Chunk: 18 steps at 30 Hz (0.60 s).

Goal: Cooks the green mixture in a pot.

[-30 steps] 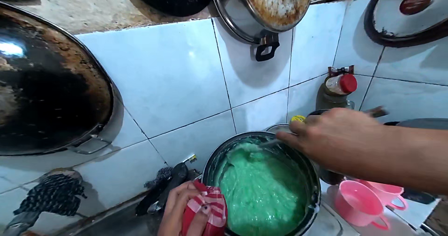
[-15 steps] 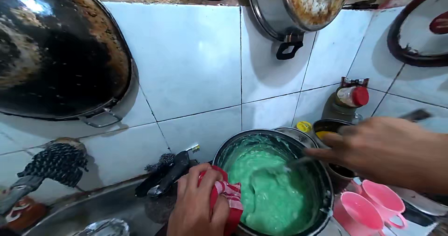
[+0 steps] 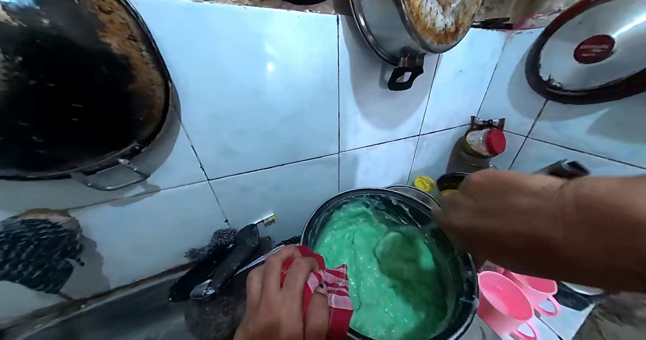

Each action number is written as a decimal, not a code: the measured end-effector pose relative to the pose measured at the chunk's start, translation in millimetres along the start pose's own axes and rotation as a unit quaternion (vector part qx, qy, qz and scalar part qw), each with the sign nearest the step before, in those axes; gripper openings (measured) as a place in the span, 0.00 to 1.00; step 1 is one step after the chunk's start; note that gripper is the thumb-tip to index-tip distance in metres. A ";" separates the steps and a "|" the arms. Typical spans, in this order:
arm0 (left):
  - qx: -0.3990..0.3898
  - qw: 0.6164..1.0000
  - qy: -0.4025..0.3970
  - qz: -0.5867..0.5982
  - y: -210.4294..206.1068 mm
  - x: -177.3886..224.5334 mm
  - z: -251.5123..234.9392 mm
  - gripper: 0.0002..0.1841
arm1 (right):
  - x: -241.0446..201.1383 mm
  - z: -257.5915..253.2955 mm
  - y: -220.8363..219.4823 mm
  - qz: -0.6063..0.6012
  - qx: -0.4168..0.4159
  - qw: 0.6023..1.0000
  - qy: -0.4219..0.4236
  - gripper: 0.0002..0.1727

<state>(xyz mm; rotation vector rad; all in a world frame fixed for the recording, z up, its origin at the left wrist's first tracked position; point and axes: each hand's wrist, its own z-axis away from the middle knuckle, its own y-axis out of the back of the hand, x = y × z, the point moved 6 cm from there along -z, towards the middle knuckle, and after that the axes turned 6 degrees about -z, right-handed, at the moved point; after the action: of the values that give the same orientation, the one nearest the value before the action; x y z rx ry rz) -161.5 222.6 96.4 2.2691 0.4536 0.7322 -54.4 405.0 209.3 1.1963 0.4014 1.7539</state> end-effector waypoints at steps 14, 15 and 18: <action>-0.051 0.998 0.021 0.036 0.5 -4.1 2.5 0.18 | 32.7 -5.7 -48.0 -0.482 -0.045 0.874 -0.044 0.18; -0.051 0.998 0.020 0.036 0.8 -4.0 3.2 0.18 | 42.2 4.8 -41.7 -0.450 -0.021 0.891 -0.061 0.18; -0.051 0.998 0.016 0.038 -0.1 -5.0 2.6 0.17 | 64.0 30.0 -36.8 -0.283 0.061 0.951 -0.108 0.18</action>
<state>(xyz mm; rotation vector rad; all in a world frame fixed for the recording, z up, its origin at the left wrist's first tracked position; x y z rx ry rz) -163.7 218.8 92.9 2.1917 0.3384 0.8135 -14.9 470.2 232.6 1.1967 0.6548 1.1060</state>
